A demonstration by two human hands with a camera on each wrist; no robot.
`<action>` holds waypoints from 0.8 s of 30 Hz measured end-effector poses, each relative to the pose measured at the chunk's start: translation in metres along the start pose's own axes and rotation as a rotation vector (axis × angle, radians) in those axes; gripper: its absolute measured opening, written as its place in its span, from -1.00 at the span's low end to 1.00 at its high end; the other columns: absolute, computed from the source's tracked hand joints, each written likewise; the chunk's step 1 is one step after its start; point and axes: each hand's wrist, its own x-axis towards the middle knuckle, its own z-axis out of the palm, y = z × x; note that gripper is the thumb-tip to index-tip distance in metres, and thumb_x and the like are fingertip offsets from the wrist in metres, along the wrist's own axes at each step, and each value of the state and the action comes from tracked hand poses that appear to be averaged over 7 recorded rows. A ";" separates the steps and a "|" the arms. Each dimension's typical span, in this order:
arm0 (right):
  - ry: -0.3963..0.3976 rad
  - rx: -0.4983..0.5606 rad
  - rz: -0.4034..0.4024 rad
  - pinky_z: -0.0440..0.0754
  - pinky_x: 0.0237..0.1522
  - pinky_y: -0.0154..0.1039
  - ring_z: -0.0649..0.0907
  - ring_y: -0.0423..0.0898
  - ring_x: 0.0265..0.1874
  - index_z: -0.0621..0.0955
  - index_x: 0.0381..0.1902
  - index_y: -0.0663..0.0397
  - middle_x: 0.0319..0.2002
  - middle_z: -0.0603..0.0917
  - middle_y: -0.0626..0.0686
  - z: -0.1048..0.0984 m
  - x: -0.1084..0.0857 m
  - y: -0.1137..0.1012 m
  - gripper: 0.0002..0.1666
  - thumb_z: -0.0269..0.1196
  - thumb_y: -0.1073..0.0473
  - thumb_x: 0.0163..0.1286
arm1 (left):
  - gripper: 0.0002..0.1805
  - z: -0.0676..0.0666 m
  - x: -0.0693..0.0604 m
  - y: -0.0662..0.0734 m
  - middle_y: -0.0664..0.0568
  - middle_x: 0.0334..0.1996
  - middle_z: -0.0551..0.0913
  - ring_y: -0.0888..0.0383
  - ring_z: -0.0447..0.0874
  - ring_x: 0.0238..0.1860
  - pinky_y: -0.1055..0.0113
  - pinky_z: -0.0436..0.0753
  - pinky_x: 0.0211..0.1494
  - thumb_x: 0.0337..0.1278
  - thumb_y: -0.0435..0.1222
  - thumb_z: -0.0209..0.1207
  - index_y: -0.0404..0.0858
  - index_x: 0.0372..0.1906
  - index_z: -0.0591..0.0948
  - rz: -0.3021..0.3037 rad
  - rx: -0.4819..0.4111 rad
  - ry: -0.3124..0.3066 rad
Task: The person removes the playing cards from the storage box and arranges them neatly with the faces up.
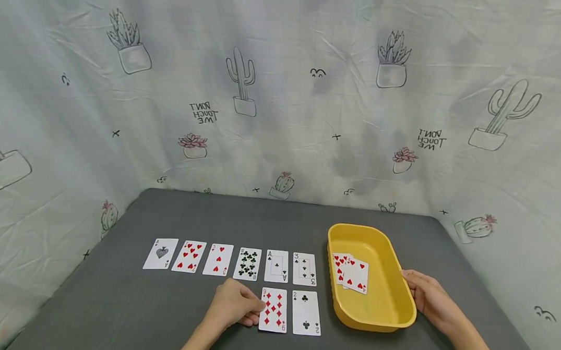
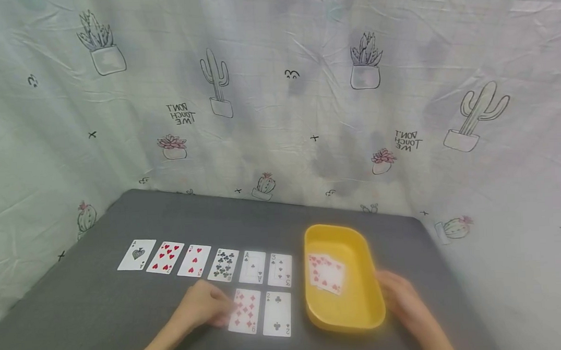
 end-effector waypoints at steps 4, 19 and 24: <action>-0.009 0.004 0.002 0.66 -0.13 -0.15 0.65 -0.10 -0.22 0.55 0.00 0.23 -0.20 0.65 0.05 0.000 0.000 -0.001 -0.64 -0.08 0.09 0.64 | -0.94 0.000 0.000 0.001 -0.04 -0.73 0.63 0.16 0.64 -0.73 0.26 0.67 -0.60 -0.14 -0.46 0.40 -0.37 -0.54 0.72 0.008 0.013 0.004; -0.033 0.010 0.028 0.65 -0.10 -0.13 0.66 -0.07 -0.20 0.56 0.06 0.23 -0.15 0.67 0.09 0.004 -0.006 -0.003 -0.60 -0.11 0.07 0.65 | -0.91 -0.001 -0.006 0.003 -0.01 -0.77 0.62 0.16 0.63 -0.75 0.27 0.66 -0.63 -0.09 -0.45 0.37 -0.35 -0.59 0.72 0.031 0.073 0.018; -0.042 -0.006 -0.012 0.66 -0.11 -0.15 0.67 -0.07 -0.20 0.56 0.06 0.23 -0.13 0.68 0.08 0.003 -0.004 -0.005 -0.60 -0.11 0.08 0.65 | -0.82 -0.001 -0.004 0.007 0.01 -0.76 0.61 0.16 0.63 -0.75 0.27 0.66 -0.63 0.03 -0.38 0.33 -0.35 -0.61 0.70 0.056 0.103 0.028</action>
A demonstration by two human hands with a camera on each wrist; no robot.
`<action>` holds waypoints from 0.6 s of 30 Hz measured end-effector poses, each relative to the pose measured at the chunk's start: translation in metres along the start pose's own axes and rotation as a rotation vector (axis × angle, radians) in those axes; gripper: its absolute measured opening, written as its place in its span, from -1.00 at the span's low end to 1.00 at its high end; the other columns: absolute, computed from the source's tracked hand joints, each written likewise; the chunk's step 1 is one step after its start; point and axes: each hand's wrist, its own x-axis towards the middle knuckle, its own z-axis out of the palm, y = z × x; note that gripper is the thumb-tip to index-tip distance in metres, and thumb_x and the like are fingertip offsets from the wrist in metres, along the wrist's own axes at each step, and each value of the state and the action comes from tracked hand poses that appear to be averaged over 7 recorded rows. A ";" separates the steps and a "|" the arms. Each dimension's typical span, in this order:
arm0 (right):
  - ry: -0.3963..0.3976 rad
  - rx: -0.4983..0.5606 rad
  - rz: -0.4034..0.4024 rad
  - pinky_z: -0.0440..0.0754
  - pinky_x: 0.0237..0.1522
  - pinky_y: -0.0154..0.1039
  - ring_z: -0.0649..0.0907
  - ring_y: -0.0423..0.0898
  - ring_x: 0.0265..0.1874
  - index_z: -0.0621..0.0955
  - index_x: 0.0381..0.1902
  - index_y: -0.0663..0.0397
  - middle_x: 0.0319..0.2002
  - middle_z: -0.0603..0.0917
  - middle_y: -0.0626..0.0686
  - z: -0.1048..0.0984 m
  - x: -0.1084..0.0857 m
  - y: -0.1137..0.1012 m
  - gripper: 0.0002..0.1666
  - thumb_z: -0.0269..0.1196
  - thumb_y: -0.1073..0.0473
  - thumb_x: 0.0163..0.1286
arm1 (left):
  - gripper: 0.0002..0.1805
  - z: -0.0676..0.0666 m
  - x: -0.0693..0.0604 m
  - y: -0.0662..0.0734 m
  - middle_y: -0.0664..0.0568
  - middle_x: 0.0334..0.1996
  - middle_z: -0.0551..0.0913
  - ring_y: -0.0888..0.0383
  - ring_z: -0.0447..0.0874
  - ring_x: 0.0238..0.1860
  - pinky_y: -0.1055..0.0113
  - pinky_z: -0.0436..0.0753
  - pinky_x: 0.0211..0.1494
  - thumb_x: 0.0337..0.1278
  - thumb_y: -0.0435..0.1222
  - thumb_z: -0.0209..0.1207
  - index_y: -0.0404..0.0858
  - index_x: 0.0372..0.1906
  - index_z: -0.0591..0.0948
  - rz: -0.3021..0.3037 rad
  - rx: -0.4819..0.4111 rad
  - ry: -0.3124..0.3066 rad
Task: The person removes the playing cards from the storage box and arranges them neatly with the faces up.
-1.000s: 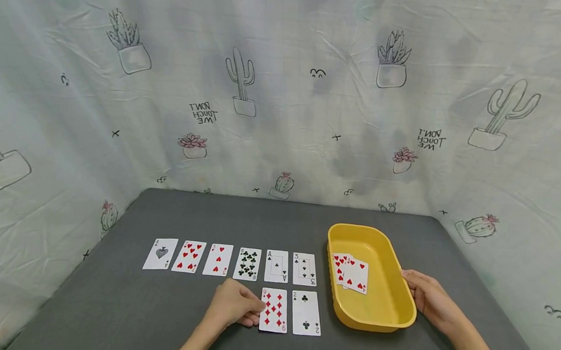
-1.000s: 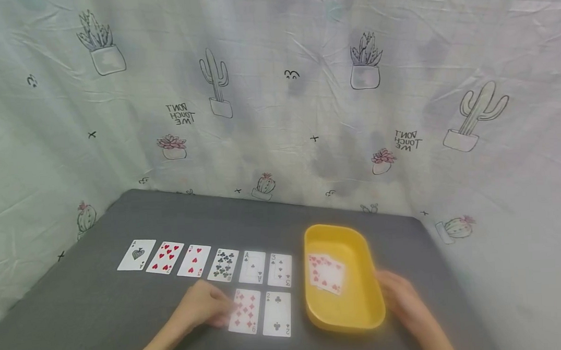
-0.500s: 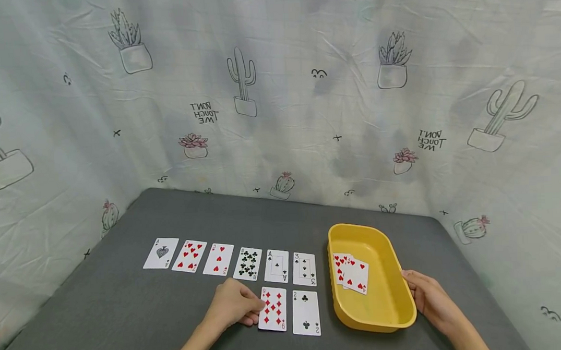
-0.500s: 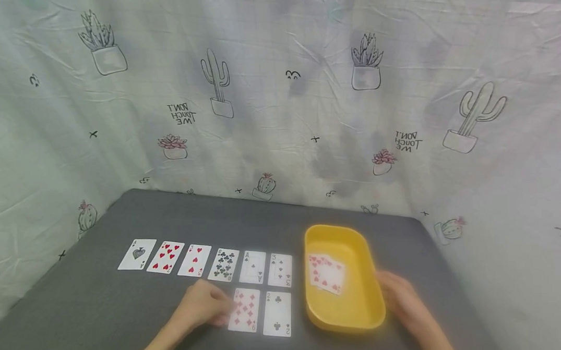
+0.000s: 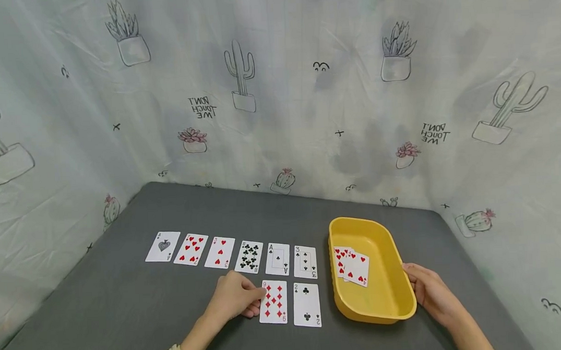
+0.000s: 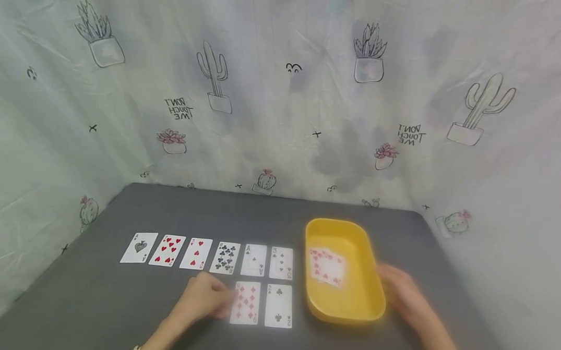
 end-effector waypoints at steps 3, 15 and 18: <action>-0.004 0.011 -0.014 0.66 -0.11 -0.15 0.67 -0.07 -0.19 0.55 0.06 0.28 -0.12 0.68 0.09 -0.002 0.002 -0.001 -0.60 -0.14 0.12 0.66 | -0.78 0.001 0.003 0.008 0.03 -0.77 0.59 0.15 0.60 -0.75 0.30 0.64 -0.64 0.07 -0.35 0.31 -0.32 -0.63 0.68 0.063 0.054 0.015; 0.011 0.012 -0.021 0.66 -0.11 -0.14 0.67 -0.07 -0.19 0.54 0.03 0.30 -0.16 0.67 0.09 -0.003 0.004 0.000 -0.62 -0.11 0.13 0.65 | -0.86 0.040 0.054 0.095 0.05 -0.41 0.69 0.12 0.70 -0.42 0.33 0.67 -0.40 0.29 -0.30 0.21 -0.26 -0.15 0.69 0.288 0.027 -0.234; 0.003 0.024 -0.024 0.66 -0.11 -0.14 0.67 -0.06 -0.19 0.53 0.04 0.31 -0.15 0.68 0.10 -0.004 0.004 0.001 -0.61 -0.13 0.14 0.65 | -0.78 0.067 0.072 0.117 -0.01 -0.33 0.70 0.08 0.72 -0.30 0.31 0.71 -0.25 0.29 -0.33 0.23 -0.37 -0.06 0.66 0.190 -0.166 -0.323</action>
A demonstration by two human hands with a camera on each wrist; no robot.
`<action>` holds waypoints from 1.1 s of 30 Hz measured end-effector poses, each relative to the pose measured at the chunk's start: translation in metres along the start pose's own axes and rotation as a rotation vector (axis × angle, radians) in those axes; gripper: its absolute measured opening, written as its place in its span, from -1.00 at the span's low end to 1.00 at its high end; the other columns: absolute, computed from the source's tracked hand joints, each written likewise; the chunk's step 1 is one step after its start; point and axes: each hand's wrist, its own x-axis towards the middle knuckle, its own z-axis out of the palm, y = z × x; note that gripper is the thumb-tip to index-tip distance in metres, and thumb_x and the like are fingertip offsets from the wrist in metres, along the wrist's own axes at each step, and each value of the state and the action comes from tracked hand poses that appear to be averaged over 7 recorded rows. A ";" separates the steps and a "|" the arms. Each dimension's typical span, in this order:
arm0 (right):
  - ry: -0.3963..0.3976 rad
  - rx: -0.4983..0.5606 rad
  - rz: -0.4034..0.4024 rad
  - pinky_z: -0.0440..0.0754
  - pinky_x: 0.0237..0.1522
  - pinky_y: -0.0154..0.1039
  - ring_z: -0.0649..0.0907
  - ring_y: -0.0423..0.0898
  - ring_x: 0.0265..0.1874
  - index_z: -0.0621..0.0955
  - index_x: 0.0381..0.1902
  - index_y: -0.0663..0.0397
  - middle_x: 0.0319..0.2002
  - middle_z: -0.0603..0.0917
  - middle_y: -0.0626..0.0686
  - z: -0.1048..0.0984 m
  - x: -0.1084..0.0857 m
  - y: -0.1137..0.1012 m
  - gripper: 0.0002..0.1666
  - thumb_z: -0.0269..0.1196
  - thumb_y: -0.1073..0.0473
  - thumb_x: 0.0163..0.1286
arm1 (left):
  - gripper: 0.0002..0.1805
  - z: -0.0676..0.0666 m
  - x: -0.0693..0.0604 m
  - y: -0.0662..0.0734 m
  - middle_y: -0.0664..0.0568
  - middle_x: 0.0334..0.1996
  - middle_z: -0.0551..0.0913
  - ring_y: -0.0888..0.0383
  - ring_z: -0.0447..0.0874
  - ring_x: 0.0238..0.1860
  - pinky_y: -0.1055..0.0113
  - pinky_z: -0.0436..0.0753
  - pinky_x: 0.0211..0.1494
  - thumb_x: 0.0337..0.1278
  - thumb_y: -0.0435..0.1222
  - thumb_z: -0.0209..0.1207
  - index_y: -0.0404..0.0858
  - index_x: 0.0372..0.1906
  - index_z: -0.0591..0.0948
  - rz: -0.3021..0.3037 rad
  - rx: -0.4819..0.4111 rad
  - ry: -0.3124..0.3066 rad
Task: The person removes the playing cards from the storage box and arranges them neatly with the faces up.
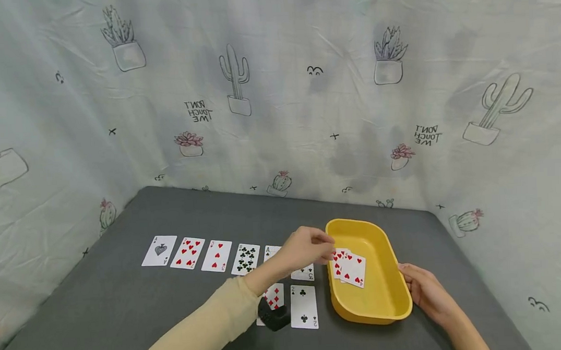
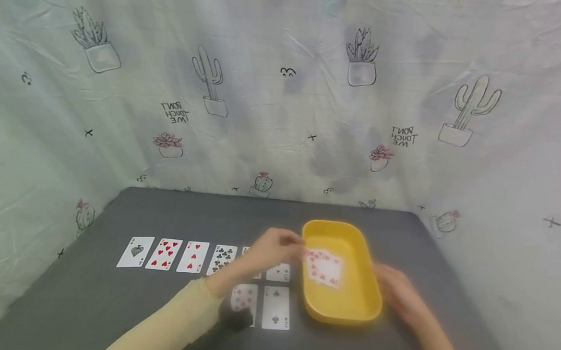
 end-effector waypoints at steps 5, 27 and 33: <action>-0.026 0.023 -0.008 0.66 -0.09 -0.12 0.67 -0.04 -0.16 0.52 0.08 0.36 -0.11 0.68 0.13 0.000 0.003 0.004 -0.59 -0.17 0.17 0.66 | -0.63 0.032 0.034 0.006 -0.20 -0.15 0.65 -0.09 0.68 -0.09 0.15 0.67 -0.03 0.31 -0.35 0.17 -0.57 0.07 0.53 -0.195 -0.229 -0.024; -0.006 0.013 0.009 0.66 -0.08 -0.11 0.68 -0.03 -0.16 0.52 0.03 0.31 -0.12 0.68 0.13 0.003 -0.001 0.001 -0.62 -0.13 0.14 0.65 | -0.51 0.082 0.058 -0.002 -0.18 -0.04 0.50 -0.15 0.48 0.03 -0.11 0.43 0.23 0.39 -0.11 0.09 -0.41 0.19 0.44 -0.462 -0.208 0.146; 0.017 0.007 0.013 0.66 -0.09 -0.13 0.68 -0.06 -0.17 0.53 0.00 0.28 -0.15 0.68 0.10 0.000 0.000 0.005 -0.64 -0.13 0.13 0.65 | -0.58 0.087 0.061 -0.006 -0.18 -0.27 0.55 -0.09 0.60 -0.27 0.08 0.63 -0.07 0.42 -0.11 0.03 -0.38 0.09 0.47 -0.477 -0.225 0.174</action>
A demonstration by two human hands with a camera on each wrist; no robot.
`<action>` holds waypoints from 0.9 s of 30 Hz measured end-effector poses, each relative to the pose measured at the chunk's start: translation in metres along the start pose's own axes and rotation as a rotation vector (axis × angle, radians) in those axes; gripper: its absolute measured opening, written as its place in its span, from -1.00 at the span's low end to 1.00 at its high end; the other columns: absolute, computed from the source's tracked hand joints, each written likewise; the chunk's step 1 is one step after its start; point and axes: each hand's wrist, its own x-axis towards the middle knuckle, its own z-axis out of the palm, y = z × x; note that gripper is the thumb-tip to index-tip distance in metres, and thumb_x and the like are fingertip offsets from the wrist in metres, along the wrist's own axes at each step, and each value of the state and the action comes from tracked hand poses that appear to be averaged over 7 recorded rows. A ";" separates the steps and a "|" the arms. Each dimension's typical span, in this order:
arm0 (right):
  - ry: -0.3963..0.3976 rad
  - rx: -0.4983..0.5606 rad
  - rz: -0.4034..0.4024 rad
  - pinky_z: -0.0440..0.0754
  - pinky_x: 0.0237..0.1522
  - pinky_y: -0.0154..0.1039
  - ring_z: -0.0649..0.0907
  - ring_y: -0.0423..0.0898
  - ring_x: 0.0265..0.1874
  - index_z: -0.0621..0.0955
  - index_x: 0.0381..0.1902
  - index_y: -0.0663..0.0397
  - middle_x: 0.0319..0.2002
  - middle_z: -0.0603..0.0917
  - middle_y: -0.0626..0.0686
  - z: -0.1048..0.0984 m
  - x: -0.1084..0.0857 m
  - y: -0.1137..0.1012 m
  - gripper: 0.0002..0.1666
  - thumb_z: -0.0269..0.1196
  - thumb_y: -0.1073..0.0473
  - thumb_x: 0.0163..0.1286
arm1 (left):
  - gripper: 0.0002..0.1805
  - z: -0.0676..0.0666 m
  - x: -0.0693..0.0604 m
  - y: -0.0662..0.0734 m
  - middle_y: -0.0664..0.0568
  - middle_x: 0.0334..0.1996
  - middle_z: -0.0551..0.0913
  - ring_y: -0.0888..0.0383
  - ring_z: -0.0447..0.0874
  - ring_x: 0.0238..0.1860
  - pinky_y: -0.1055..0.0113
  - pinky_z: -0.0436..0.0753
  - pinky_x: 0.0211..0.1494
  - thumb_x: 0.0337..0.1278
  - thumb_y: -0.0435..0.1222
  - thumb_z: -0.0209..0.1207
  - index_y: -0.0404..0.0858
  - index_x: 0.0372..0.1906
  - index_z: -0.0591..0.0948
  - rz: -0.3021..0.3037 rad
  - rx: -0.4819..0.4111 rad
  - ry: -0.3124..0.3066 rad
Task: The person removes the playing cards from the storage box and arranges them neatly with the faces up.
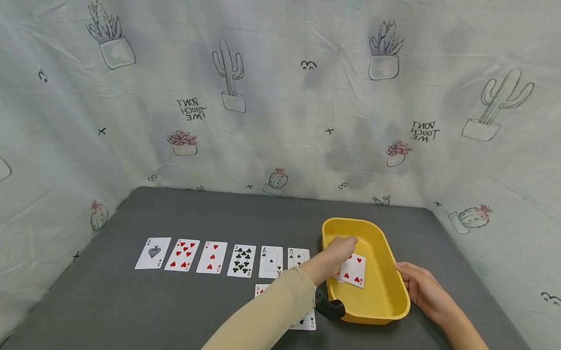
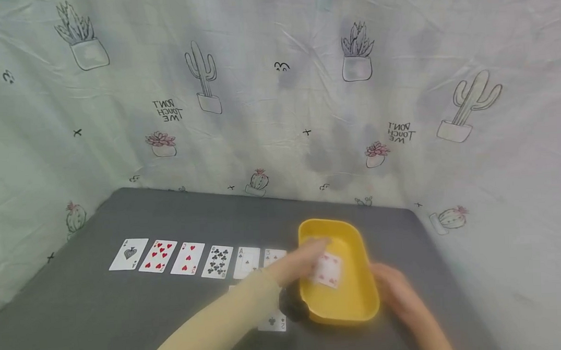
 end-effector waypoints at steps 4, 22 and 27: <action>0.019 -0.017 0.003 0.66 -0.09 -0.13 0.67 -0.08 -0.18 0.52 -0.01 0.26 -0.15 0.68 0.09 0.001 0.000 0.000 -0.65 -0.12 0.12 0.65 | -0.54 0.002 0.007 -0.004 -0.11 -0.41 0.40 0.06 0.36 -0.46 0.27 0.49 -0.24 0.41 -0.07 0.03 -0.40 0.09 0.44 -0.057 -0.086 0.007; 0.099 -0.050 0.027 0.67 -0.09 -0.15 0.68 -0.09 -0.17 0.52 -0.02 0.25 -0.12 0.70 0.09 0.007 -0.003 -0.002 -0.67 -0.07 0.11 0.63 | -0.25 0.006 0.013 -0.010 -0.46 -0.04 0.55 -0.33 0.45 0.13 -0.14 0.41 0.25 0.35 0.00 0.06 -0.67 0.18 0.30 -0.260 -0.470 -0.119; 0.146 -0.066 0.050 0.66 -0.08 -0.15 0.68 -0.09 -0.17 0.52 -0.01 0.24 -0.12 0.70 0.09 0.007 -0.001 -0.003 -0.67 -0.04 0.09 0.62 | -0.20 0.004 0.015 -0.012 -0.42 -0.03 0.57 -0.31 0.44 0.14 -0.15 0.37 0.28 0.36 0.02 0.03 -0.70 0.23 0.27 -0.269 -0.501 -0.158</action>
